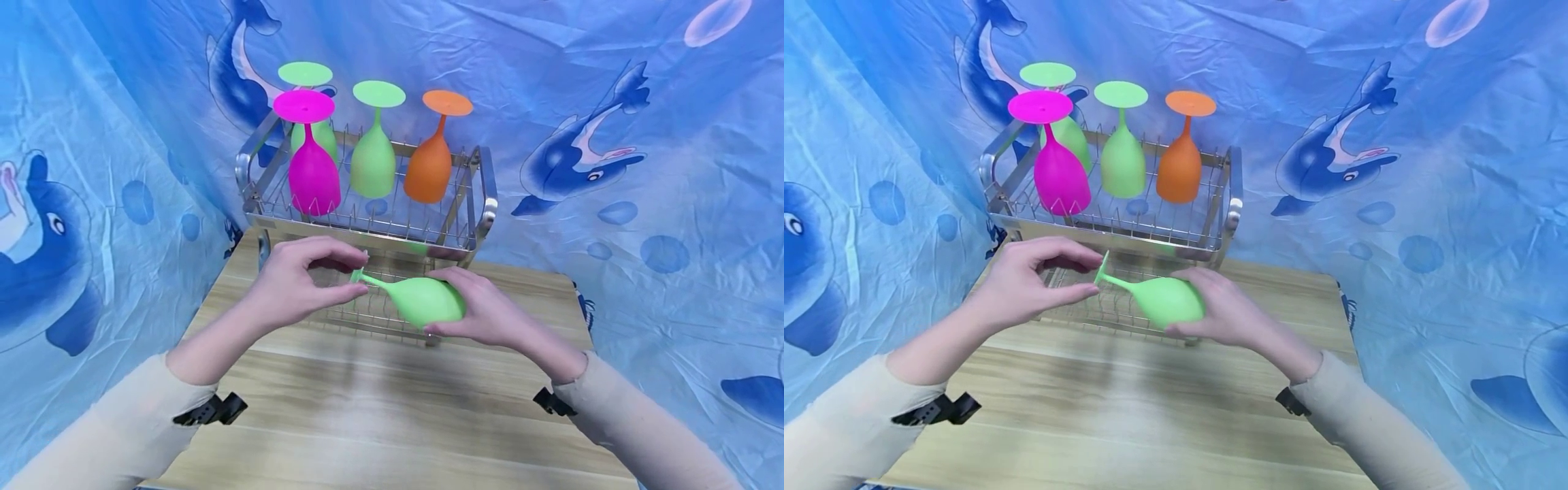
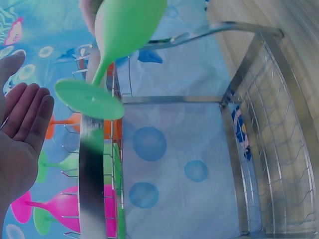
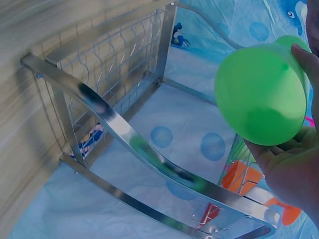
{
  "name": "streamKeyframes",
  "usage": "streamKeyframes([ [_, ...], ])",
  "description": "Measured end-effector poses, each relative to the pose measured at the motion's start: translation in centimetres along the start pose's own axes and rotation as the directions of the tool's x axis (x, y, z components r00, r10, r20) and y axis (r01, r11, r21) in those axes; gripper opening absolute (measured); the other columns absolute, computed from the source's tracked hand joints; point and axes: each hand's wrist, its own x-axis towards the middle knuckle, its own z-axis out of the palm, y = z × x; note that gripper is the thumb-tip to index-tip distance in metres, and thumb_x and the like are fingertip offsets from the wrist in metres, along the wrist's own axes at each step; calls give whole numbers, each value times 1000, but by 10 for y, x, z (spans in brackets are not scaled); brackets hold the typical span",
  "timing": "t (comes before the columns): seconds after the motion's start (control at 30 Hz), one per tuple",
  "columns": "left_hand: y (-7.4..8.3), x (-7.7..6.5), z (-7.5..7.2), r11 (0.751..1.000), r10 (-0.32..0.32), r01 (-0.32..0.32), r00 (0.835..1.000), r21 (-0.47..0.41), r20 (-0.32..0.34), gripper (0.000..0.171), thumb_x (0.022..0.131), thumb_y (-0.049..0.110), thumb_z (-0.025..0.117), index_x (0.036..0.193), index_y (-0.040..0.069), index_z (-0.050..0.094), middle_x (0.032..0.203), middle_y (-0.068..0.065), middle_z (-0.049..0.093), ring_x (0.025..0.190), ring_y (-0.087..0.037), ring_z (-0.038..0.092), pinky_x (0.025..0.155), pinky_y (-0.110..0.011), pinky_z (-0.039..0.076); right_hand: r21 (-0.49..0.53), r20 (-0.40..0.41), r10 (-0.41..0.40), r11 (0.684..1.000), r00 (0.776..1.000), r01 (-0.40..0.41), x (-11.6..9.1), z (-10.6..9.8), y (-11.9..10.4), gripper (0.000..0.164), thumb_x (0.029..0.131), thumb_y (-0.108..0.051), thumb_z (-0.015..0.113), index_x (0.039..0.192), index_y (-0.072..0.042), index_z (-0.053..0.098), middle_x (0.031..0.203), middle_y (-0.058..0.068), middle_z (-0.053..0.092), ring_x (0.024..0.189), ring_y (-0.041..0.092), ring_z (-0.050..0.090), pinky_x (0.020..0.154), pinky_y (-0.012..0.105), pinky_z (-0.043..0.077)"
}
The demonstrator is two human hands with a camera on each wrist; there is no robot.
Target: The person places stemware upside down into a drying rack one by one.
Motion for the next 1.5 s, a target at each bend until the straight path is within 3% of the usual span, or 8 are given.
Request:
streamKeyframes([
  [0.4, 0, -37, 3, 991, -23, -1, 983, -132, -180, 39, 78, -7, 91, 113, 7, 81, 108, -4, 80, 95, -13, 77, 87, -24, 64, 134, -93, 27, 991, 995, -14, -3, 7, 1, 83, 80, -42, 95, 150, -14, 58, 145, 8, 65, 114, 27, 67, 87, 45, 62],
  [0.63, -5, -36, -2, 973, -154, 124, 976, -195, -153, 32, 84, -3, 88, 113, 5, 79, 109, -5, 80, 96, -17, 78, 87, -26, 65, 251, -154, 29, 968, 988, 11, -4, 4, -3, 78, 83, -32, 94, 150, -14, 59, 144, 7, 66, 114, 25, 67, 85, 45, 61],
  [0.83, -7, -28, 3, 932, -254, 210, 960, -294, -121, 30, 89, 2, 86, 118, 3, 77, 112, -9, 79, 100, -17, 78, 89, -30, 65, 355, -175, 44, 935, 984, 21, -4, 1, -8, 74, 85, -28, 93, 150, -17, 59, 143, 2, 66, 116, 22, 67, 87, 45, 61],
  [0.9, -5, -23, 7, 908, -279, 220, 952, -357, -124, 31, 90, 1, 84, 120, 0, 75, 114, -11, 79, 101, -17, 77, 91, -31, 65, 391, -188, 50, 920, 981, 28, -3, 1, -10, 74, 85, -26, 92, 150, -17, 59, 143, 2, 66, 117, 22, 67, 88, 46, 62],
  [0.97, -2, -18, 12, 866, -310, 222, 941, -449, -133, 33, 92, -2, 82, 124, -3, 73, 116, -12, 78, 104, -18, 77, 93, -32, 64, 432, -204, 56, 901, 977, 38, -3, 1, -13, 73, 85, -23, 92, 151, -16, 59, 144, 4, 65, 118, 24, 67, 90, 47, 62],
  [1.1, 7, -8, 24, 741, -394, 221, 908, -634, -144, 35, 95, -5, 77, 129, -4, 70, 117, -7, 78, 109, -19, 76, 98, -33, 63, 501, -219, 83, 864, 972, 39, -1, 5, -20, 72, 87, -25, 91, 150, -14, 59, 143, 7, 65, 116, 27, 68, 90, 47, 63],
  [1.2, 12, -1, 35, 659, -453, 225, 880, -718, -140, 34, 97, -4, 75, 131, -2, 70, 117, -4, 79, 110, -20, 76, 101, -36, 62, 539, -207, 103, 842, 973, 26, 0, 10, -24, 73, 87, -32, 90, 150, -12, 58, 141, 9, 66, 114, 27, 68, 89, 46, 63],
  [1.5, 11, 1, 55, 544, -577, 275, 808, -793, -115, 21, 98, 1, 75, 119, 6, 76, 107, -1, 78, 101, -15, 76, 102, -38, 62, 590, -141, 110, 807, 984, -6, -2, 27, -30, 73, 88, -43, 88, 148, -12, 60, 134, 9, 68, 108, 26, 68, 88, 46, 63],
])
